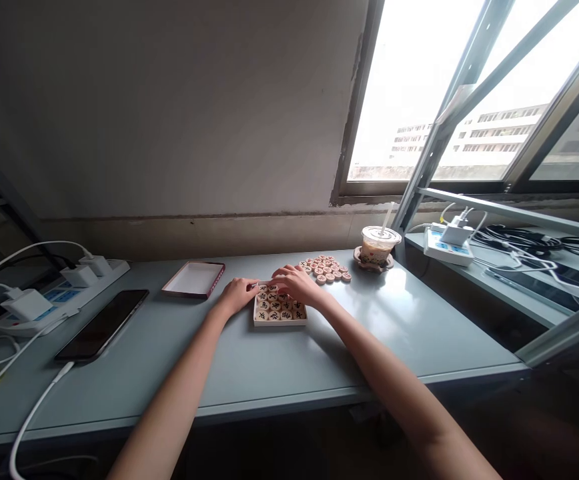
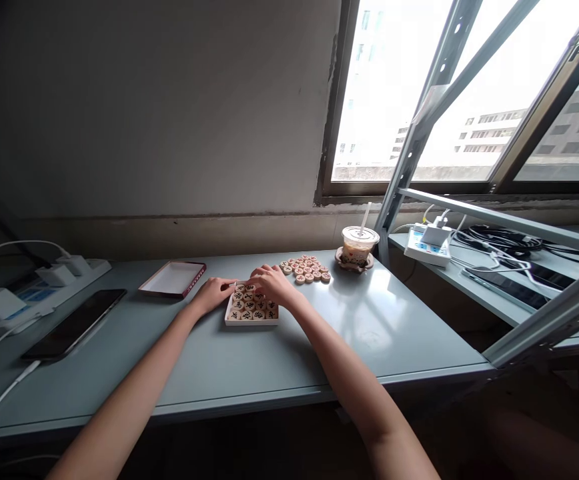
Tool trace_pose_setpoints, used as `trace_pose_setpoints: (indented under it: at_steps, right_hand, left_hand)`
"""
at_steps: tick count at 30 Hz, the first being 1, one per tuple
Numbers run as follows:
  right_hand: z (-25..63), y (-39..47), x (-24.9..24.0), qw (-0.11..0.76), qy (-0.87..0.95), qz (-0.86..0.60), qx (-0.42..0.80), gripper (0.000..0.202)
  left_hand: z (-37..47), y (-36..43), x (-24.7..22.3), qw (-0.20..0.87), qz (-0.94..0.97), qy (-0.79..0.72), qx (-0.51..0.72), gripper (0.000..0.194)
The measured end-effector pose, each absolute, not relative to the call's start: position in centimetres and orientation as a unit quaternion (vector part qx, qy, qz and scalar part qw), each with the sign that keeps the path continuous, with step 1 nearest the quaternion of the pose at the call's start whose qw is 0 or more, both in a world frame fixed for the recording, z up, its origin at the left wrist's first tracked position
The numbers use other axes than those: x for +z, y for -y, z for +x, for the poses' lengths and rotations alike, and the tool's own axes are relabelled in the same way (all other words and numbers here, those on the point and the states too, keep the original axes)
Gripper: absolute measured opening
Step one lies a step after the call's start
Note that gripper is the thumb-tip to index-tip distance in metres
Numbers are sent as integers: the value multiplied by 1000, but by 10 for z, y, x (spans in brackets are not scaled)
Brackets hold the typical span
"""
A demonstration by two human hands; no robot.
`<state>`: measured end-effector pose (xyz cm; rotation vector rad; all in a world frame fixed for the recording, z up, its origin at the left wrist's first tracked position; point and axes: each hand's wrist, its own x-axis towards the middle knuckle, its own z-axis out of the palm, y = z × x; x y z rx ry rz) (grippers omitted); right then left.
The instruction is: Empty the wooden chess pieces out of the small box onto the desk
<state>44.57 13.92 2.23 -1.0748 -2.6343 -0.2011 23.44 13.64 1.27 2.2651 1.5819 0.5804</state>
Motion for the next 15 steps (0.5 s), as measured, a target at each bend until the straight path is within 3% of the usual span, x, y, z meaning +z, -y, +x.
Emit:
trace_pose_setpoints:
  at_steps: [9, 15]
  right_hand:
    - [477, -142, 39, 218, 873, -436, -12, 21]
    - [520, -151, 28, 188, 800, -564, -78, 22]
  left_hand:
    - [237, -132, 14, 153, 788, -561, 202, 38]
    - [237, -136, 11, 149, 790, -562, 197, 40]
